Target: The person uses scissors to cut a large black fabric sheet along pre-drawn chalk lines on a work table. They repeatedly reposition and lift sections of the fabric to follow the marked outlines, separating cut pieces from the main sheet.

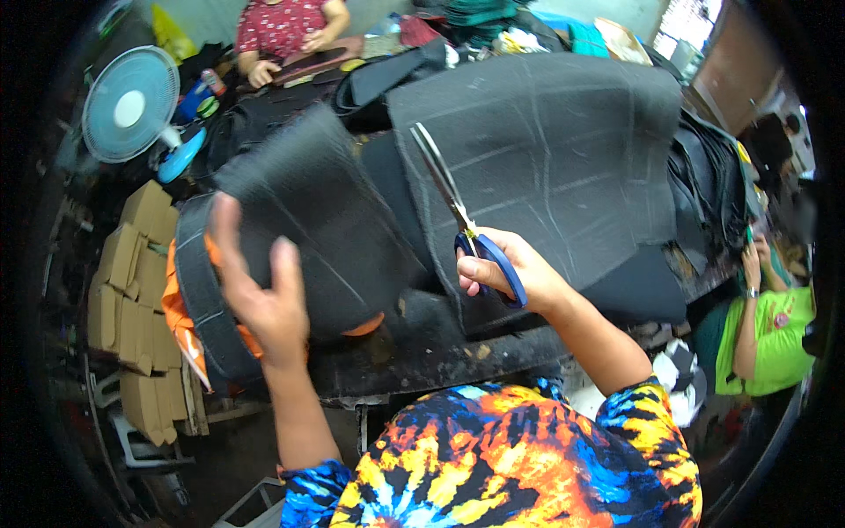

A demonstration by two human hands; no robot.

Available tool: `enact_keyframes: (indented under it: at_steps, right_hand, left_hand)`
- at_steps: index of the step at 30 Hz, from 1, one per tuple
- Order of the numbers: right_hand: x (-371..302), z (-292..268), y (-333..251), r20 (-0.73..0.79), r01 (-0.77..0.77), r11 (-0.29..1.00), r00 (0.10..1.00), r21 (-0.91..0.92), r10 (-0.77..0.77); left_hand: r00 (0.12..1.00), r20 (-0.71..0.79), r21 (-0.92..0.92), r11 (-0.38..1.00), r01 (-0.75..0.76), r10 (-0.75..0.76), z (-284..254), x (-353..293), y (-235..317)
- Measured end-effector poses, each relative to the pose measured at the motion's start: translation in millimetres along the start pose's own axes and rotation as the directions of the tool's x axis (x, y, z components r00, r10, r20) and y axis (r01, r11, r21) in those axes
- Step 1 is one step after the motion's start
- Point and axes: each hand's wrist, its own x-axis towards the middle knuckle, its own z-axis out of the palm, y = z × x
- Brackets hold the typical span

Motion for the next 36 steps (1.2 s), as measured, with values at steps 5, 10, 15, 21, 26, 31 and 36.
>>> enact_keyframes:
  at_steps: [5,10,15,21,26,31,36]
  right_hand:
    - [-58.8,-19.7,13.6,0.012,-0.125,0.99,0.992,-0.063,0.126]
    - [-127.3,-26.4,39.3,-0.034,-0.244,0.965,0.97,-0.093,0.241]
    - [-196.9,-37.2,65.0,-0.189,-0.388,0.915,0.895,0.114,0.403]
    - [-249.1,-41.8,75.2,-0.205,-0.432,0.901,0.878,0.048,0.432]
    - [-238.8,-44.6,71.5,-0.15,-0.337,0.92,0.938,-0.198,0.311]
    - [-215.5,-41.1,69.1,-0.243,-0.335,0.933,0.902,0.131,0.358]
    - [-192.6,-30.2,69.4,-0.37,-0.349,0.937,0.87,0.009,0.327]
  left_hand:
    - [0.984,0.16,0.118,0.989,-0.092,0.072,45.1,51.2,-77.9]
    - [0.945,0.258,0.414,0.907,0.078,-0.2,66.6,22.5,-104.1]
    - [0.82,0.486,-0.201,0.874,0.443,-0.303,55.2,-15.1,-23.9]
    - [0.443,0.868,-0.289,0.496,0.819,-0.225,86.5,-101.1,49.3]
    - [0.554,0.81,-0.519,0.203,0.83,-0.196,96.6,-116.1,48.0]
    - [0.5,0.851,-0.443,0.293,0.847,-0.16,83.4,-105.4,38.8]
    - [0.522,0.837,-0.442,0.36,0.822,-0.164,83.4,-108.3,40.7]
